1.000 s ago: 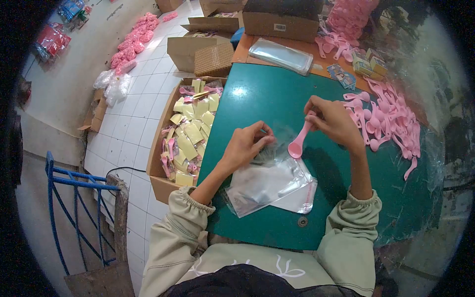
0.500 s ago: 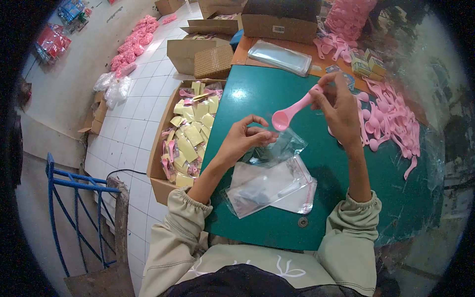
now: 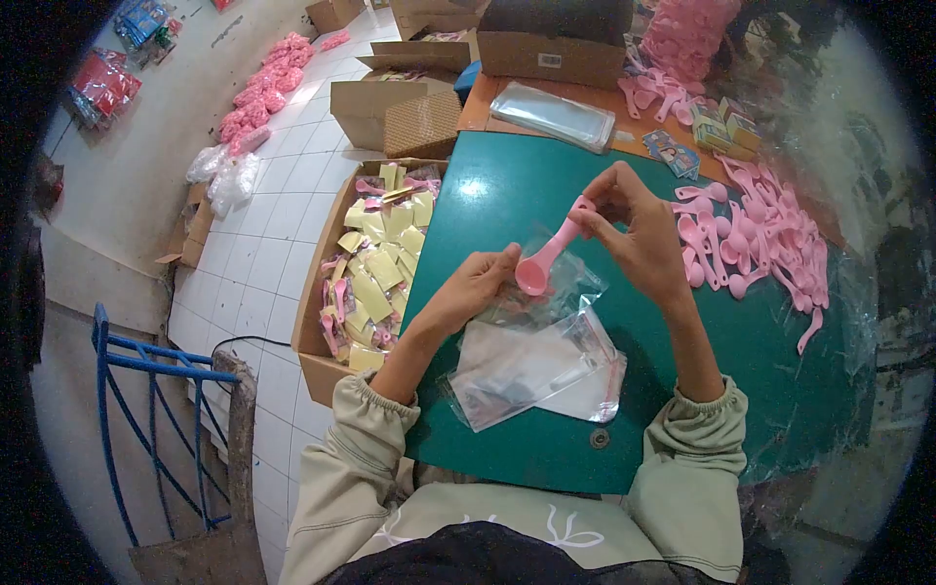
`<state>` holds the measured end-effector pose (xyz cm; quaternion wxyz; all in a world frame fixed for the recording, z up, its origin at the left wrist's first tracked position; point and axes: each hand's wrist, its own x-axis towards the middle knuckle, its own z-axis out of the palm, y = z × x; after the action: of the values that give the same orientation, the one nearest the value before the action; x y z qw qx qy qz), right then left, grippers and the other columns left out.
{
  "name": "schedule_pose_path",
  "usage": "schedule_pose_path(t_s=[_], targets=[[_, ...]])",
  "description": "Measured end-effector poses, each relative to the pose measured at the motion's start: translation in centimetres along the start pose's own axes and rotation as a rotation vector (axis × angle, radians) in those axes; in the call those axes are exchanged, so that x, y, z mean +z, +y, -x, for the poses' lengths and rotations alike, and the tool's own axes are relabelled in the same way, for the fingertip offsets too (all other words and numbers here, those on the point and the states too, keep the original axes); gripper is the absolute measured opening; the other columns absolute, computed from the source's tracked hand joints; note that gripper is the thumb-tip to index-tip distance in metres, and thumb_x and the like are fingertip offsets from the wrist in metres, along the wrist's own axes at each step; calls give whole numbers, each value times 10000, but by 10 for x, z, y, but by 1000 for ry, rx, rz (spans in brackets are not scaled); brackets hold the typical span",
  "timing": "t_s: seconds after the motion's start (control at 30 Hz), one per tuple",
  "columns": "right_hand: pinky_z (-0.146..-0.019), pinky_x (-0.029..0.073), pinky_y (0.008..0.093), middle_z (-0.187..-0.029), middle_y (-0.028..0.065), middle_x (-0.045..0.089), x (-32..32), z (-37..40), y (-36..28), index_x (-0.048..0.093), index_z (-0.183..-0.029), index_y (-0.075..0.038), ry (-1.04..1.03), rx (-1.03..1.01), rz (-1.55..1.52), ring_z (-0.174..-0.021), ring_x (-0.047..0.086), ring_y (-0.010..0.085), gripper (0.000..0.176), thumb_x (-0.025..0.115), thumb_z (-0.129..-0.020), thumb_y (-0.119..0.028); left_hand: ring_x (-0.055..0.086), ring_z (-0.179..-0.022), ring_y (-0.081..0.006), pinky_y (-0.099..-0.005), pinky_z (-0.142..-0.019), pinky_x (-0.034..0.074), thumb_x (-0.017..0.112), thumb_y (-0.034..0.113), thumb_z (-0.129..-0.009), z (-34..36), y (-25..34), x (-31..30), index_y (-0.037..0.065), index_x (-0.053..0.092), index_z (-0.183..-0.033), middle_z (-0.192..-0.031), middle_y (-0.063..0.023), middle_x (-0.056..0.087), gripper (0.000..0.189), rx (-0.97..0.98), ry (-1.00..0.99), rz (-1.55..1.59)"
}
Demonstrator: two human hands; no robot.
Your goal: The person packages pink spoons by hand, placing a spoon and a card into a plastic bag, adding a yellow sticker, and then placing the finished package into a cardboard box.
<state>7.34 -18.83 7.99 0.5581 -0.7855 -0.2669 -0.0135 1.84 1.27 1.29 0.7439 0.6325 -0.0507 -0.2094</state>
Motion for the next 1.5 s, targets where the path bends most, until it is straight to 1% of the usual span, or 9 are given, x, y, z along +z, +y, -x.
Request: schedule_pose_path(t_s=[0.37,0.47,0.53,0.6,0.77,0.97,1.1,1.17,1.5], targets=[[-818,462,314,-1158,111,560,11,-17,11,631,-997,-25,-465,-453,-17,-1044,532,205,537,370,-934,-491,632,-833,-131,-250,-724,513,393,341,-975,5,16,5,-12,584,-1050,-929,-107,657,408,291,101,220],[-808,465,318,-1041,108,621,-54,-73,53,667,-968,-46,-269,-57,13,-938,585,222,342,500,-907,-338,633,-825,-131,-253,-731,513,406,355,-965,9,19,2,2,585,-1049,-926,-118,661,405,321,110,199],[-706,466,267,-918,108,635,-114,-107,119,623,-979,12,-93,9,758,-794,599,160,320,591,-860,-284,637,-829,-146,-264,-746,514,408,372,-957,10,22,0,13,583,-1045,-947,-129,660,408,369,94,203],[-666,463,287,-860,104,629,-163,-118,194,622,-987,-3,52,288,895,-745,590,176,322,674,-782,-246,635,-815,-129,-245,-726,513,407,361,-963,13,23,1,12,588,-1050,-939,-125,663,403,382,95,209],[-624,449,320,-777,108,607,-185,-95,253,598,-982,-3,326,100,821,-693,578,196,405,748,-647,-176,636,-821,-122,-227,-705,512,412,331,-969,14,28,-3,6,596,-1048,-940,-120,666,382,338,81,192],[-634,450,279,-777,72,595,-164,-86,191,575,-983,-5,259,-137,659,-674,548,153,209,602,-779,-43,649,-834,-158,-269,-720,530,423,303,-968,15,33,-6,0,596,-1089,-961,-131,663,369,266,88,89],[-666,475,246,-882,71,633,-80,-40,8,567,-1066,-3,-25,90,191,-778,589,104,244,568,-823,-33,653,-823,-154,-246,-696,527,436,255,-968,17,41,-6,-25,594,-1093,-922,-126,670,344,274,53,75],[-640,474,274,-844,71,629,-57,-14,-30,582,-1057,-24,-142,-110,175,-753,603,138,261,594,-797,-5,648,-791,-136,-232,-670,522,451,236,-964,19,40,-5,-32,601,-1077,-891,-113,674,327,279,35,56],[-636,471,336,-815,113,616,-16,8,-62,591,-955,-42,-429,-180,479,-738,618,273,196,636,-765,-59,568,-594,-103,-265,-570,469,551,226,-906,19,36,11,18,644,-1021,-719,-130,653,255,397,82,-426]])
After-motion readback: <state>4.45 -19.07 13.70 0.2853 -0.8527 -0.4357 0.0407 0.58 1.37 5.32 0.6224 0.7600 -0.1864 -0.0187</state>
